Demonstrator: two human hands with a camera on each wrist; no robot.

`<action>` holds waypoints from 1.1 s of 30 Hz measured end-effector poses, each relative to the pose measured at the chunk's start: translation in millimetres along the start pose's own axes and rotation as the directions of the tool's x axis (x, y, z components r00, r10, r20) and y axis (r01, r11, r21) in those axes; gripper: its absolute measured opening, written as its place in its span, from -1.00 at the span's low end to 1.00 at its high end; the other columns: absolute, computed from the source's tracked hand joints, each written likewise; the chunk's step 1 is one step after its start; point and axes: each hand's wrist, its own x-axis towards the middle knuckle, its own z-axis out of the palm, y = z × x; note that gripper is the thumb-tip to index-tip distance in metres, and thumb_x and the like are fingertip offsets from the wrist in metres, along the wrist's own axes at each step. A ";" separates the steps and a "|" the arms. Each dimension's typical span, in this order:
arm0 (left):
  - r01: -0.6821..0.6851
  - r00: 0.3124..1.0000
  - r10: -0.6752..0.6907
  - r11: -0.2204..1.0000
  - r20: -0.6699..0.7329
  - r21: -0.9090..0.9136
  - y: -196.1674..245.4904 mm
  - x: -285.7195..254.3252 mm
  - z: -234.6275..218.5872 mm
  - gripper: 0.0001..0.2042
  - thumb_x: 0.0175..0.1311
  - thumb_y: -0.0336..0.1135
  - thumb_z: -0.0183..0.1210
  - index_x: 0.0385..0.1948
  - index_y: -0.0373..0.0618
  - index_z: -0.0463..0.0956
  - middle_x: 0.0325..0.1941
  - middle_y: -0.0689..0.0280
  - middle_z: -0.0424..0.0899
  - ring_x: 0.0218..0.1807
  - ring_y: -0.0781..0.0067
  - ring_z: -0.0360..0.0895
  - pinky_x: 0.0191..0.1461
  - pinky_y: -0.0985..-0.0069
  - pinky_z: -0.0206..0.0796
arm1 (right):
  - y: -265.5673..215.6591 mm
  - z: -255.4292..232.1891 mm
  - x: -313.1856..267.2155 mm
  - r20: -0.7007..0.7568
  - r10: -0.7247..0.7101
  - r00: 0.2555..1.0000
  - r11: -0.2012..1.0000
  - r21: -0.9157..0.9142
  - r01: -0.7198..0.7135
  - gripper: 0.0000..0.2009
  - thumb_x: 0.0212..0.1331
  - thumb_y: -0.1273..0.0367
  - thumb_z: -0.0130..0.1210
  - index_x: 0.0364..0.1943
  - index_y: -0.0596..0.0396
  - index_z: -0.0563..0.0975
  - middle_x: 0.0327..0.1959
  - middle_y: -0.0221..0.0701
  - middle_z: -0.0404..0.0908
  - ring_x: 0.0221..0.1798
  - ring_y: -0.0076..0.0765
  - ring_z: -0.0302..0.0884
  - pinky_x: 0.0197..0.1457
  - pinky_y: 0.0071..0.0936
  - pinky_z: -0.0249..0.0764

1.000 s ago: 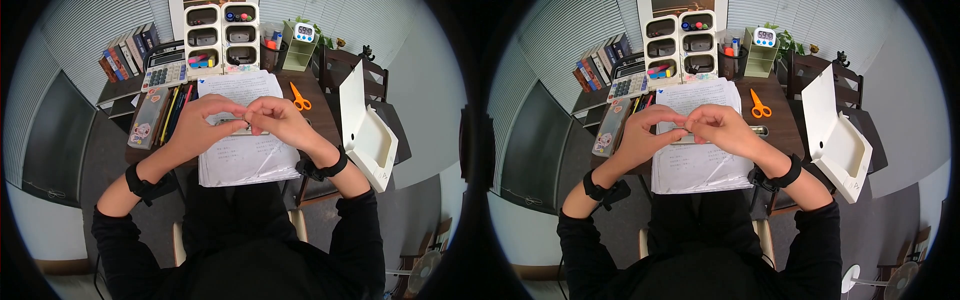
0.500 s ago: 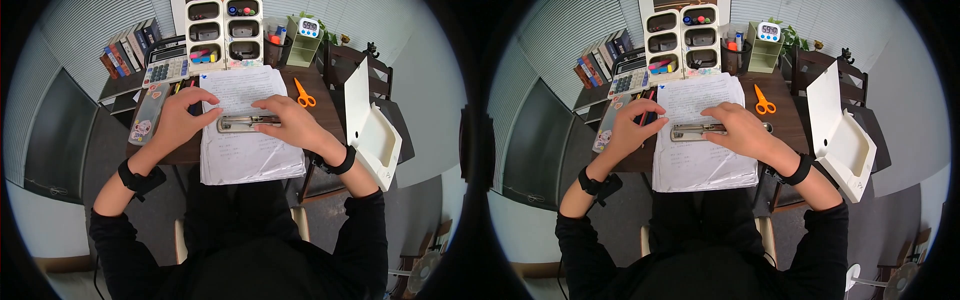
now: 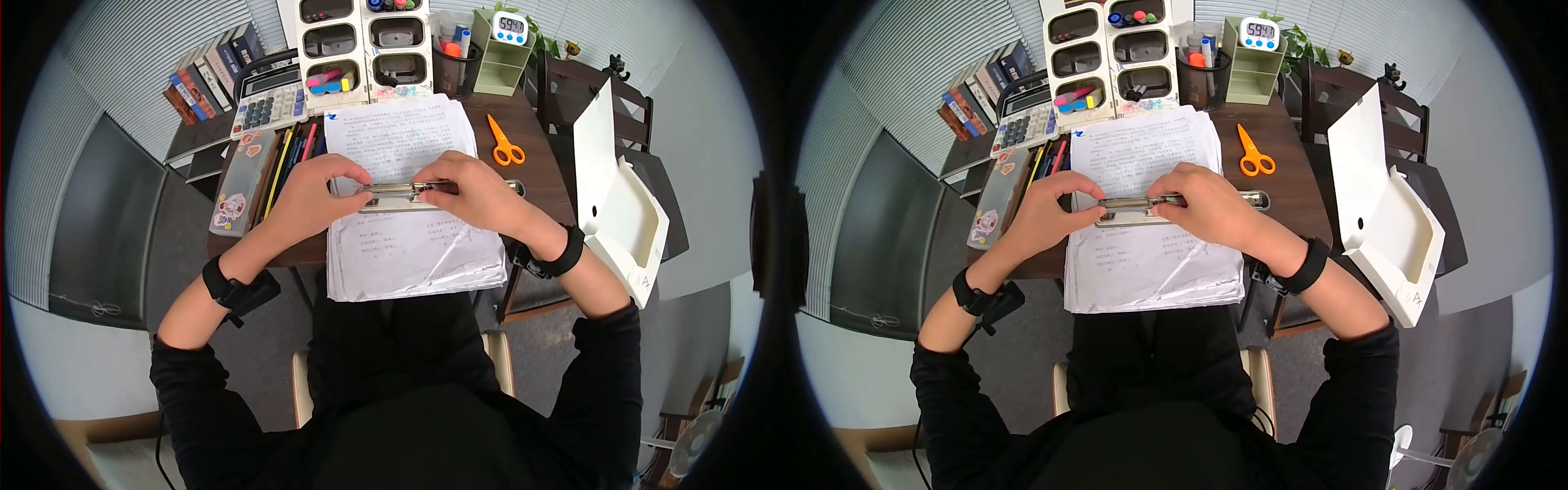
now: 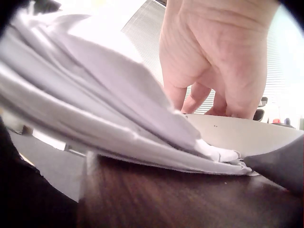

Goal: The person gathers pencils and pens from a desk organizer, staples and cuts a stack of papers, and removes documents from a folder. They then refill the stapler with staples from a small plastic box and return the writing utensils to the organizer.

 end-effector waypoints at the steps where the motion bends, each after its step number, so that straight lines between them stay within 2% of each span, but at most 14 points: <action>1: 0.013 1.000 -0.013 1.000 -0.002 0.012 0.6 0.3 -0.1 -0.81 -0.03 -0.42 0.34 -0.36 -0.22 0.60 -0.28 0.30 0.64 -0.17 0.47 0.55 -0.03 0.55 0.33 | 0.2 -0.3 0.5 0.011 0.008 1.000 1.000 0.003 -0.008 -0.80 0.07 0.38 0.22 -0.22 0.13 0.61 -0.32 -0.21 0.52 -0.22 -0.10 0.51 -0.13 -0.30 0.43; 12: 0.128 0.989 -0.130 0.991 0.066 0.032 1.7 4.9 -5.5 -0.78 -0.05 -0.36 0.37 -0.34 -0.19 0.63 -0.29 0.31 0.66 -0.16 0.52 0.56 0.02 0.56 0.31 | -1.5 -1.0 0.5 0.035 0.040 0.999 0.999 0.011 -0.040 -0.82 0.06 0.39 0.23 -0.24 0.11 0.59 -0.32 -0.22 0.51 -0.21 -0.10 0.49 -0.13 -0.29 0.41; 14: 0.073 0.997 -0.074 0.996 0.026 0.044 -2.4 5.6 -4.0 -0.78 -0.08 -0.31 0.36 -0.38 -0.18 0.65 -0.34 0.29 0.69 -0.25 0.45 0.59 -0.12 0.53 0.38 | -0.9 -0.7 0.5 0.028 0.028 0.999 1.000 0.013 -0.028 -0.82 0.05 0.39 0.23 -0.25 0.10 0.59 -0.33 -0.22 0.51 -0.20 -0.09 0.49 -0.12 -0.28 0.40; 20: 0.139 0.986 -0.148 0.984 0.071 0.115 12.3 10.8 -8.9 -0.77 -0.12 -0.30 0.35 -0.41 -0.20 0.64 -0.38 0.25 0.67 -0.28 0.40 0.59 -0.11 0.52 0.39 | -1.5 -0.7 1.3 0.036 0.051 0.998 0.998 0.024 -0.052 -0.83 0.06 0.38 0.22 -0.26 0.09 0.59 -0.34 -0.22 0.51 -0.19 -0.09 0.48 -0.11 -0.28 0.40; 24: 0.113 0.989 -0.127 0.980 0.077 0.165 18.7 11.7 -9.4 -0.79 -0.11 -0.30 0.36 -0.44 -0.20 0.63 -0.39 0.26 0.65 -0.27 0.41 0.58 -0.15 0.52 0.35 | -1.3 -1.1 1.1 0.042 0.049 0.998 0.999 0.011 -0.049 -0.82 0.06 0.38 0.22 -0.25 0.09 0.59 -0.33 -0.23 0.51 -0.19 -0.09 0.48 -0.11 -0.28 0.40; 26: 0.051 0.995 -0.071 0.963 0.066 0.263 19.0 12.2 -8.8 -0.80 -0.11 -0.31 0.34 -0.45 -0.20 0.62 -0.39 0.23 0.65 -0.29 0.34 0.58 -0.17 0.47 0.36 | -1.1 -0.9 0.9 0.040 0.037 0.999 0.999 0.005 -0.038 -0.82 0.06 0.38 0.22 -0.24 0.09 0.58 -0.33 -0.23 0.51 -0.19 -0.09 0.48 -0.10 -0.27 0.40; 33: 0.034 0.994 -0.064 0.949 0.085 0.312 25.7 12.1 -8.7 -0.79 -0.11 -0.32 0.33 -0.43 -0.21 0.61 -0.39 0.20 0.65 -0.27 0.28 0.58 -0.17 0.44 0.36 | -0.8 -0.4 0.0 0.032 0.021 0.999 1.000 0.000 -0.021 -0.82 0.07 0.38 0.21 -0.23 0.09 0.58 -0.32 -0.22 0.51 -0.18 -0.08 0.48 -0.09 -0.27 0.41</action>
